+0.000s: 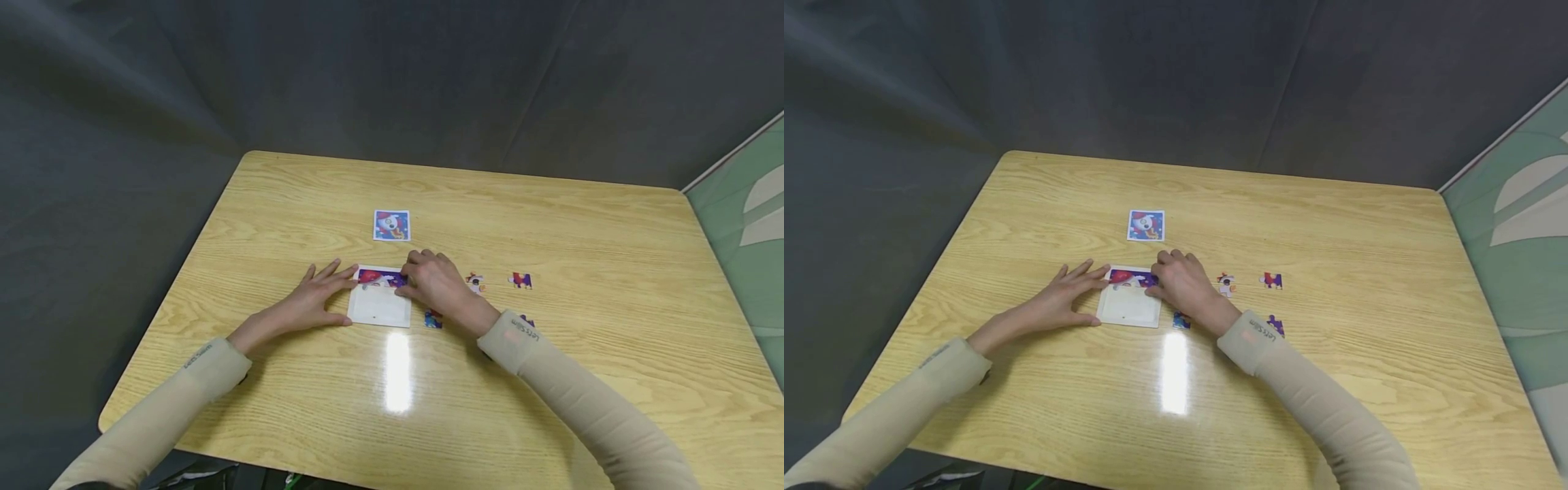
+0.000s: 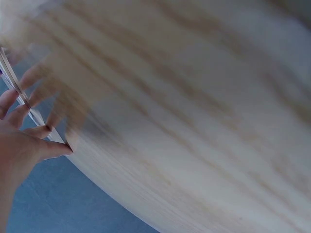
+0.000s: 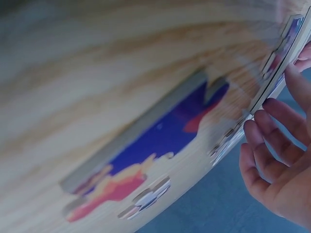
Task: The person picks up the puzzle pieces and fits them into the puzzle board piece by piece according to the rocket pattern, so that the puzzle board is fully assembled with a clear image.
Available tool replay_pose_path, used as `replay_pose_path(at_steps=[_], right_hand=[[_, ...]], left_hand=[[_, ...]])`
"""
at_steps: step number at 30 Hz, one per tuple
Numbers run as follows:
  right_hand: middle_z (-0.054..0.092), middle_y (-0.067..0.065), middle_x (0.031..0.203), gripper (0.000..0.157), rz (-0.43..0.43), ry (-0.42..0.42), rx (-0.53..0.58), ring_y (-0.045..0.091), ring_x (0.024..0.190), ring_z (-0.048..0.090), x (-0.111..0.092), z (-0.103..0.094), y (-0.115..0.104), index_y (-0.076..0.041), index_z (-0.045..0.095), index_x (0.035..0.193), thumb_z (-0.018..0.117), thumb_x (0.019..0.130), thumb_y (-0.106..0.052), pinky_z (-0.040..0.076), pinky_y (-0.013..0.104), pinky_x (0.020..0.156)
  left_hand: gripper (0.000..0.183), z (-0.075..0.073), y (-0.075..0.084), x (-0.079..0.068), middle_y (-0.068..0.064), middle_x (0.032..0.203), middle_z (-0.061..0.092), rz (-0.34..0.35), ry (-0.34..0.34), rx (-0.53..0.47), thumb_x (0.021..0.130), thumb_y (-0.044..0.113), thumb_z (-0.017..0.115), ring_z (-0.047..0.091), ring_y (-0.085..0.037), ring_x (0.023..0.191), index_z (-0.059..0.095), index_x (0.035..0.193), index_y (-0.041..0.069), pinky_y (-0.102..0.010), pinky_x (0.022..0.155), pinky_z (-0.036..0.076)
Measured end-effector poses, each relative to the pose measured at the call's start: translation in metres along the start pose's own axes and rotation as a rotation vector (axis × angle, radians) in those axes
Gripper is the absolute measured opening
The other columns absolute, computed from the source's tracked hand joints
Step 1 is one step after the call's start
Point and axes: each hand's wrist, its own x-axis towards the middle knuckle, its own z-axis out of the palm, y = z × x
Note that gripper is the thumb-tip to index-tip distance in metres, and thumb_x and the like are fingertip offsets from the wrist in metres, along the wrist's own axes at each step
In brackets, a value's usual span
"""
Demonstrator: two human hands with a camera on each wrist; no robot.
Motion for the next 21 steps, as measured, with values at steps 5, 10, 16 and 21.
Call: replay_pose_path(at_steps=[5, 10, 16, 21], right_hand=[[0.063, 0.004, 0.093, 0.035, 0.002, 0.011, -0.015, 0.020, 0.082, 0.056, 0.002, 0.000, -0.002, -0.008, 0.075, 0.098, 0.076, 0.082, -0.039, 0.052, 0.037, 0.071], [0.064, 0.007, 0.103, 0.037, 0.022, 0.005, -0.013, 0.024, 0.093, 0.057, 0.003, 0.001, -0.003, -0.008, 0.074, 0.101, 0.076, 0.081, -0.039, 0.051, 0.042, 0.082], [0.064, 0.009, 0.112, 0.041, 0.036, 0.001, 0.038, 0.026, 0.102, 0.055, 0.002, -0.003, -0.002, -0.008, 0.072, 0.107, 0.075, 0.082, -0.040, 0.047, 0.045, 0.089], [0.064, 0.011, 0.114, 0.038, 0.057, 0.096, 0.095, 0.028, 0.104, 0.055, -0.003, -0.018, 0.013, -0.006, 0.071, 0.109, 0.073, 0.085, -0.036, 0.048, 0.045, 0.084]], left_hand=[[0.073, -0.002, 0.000, -0.001, -0.002, 0.159, 0.021, -0.009, -0.003, -0.002, 0.082, 0.043, 0.074, 0.007, -0.032, 0.147, 0.048, 0.141, 0.010, -0.066, 0.111, -0.002], [0.073, -0.003, 0.000, -0.002, -0.002, 0.159, 0.021, -0.014, -0.003, -0.004, 0.082, 0.043, 0.074, 0.007, -0.032, 0.147, 0.047, 0.142, 0.010, -0.065, 0.112, -0.002], [0.072, -0.002, 0.001, -0.003, -0.003, 0.159, 0.022, -0.008, -0.005, -0.003, 0.082, 0.043, 0.074, 0.007, -0.033, 0.147, 0.048, 0.141, 0.010, -0.066, 0.111, -0.002], [0.073, -0.002, 0.001, -0.001, -0.003, 0.159, 0.021, -0.002, -0.015, 0.004, 0.083, 0.044, 0.073, 0.007, -0.033, 0.147, 0.047, 0.142, 0.010, -0.065, 0.112, -0.002]])
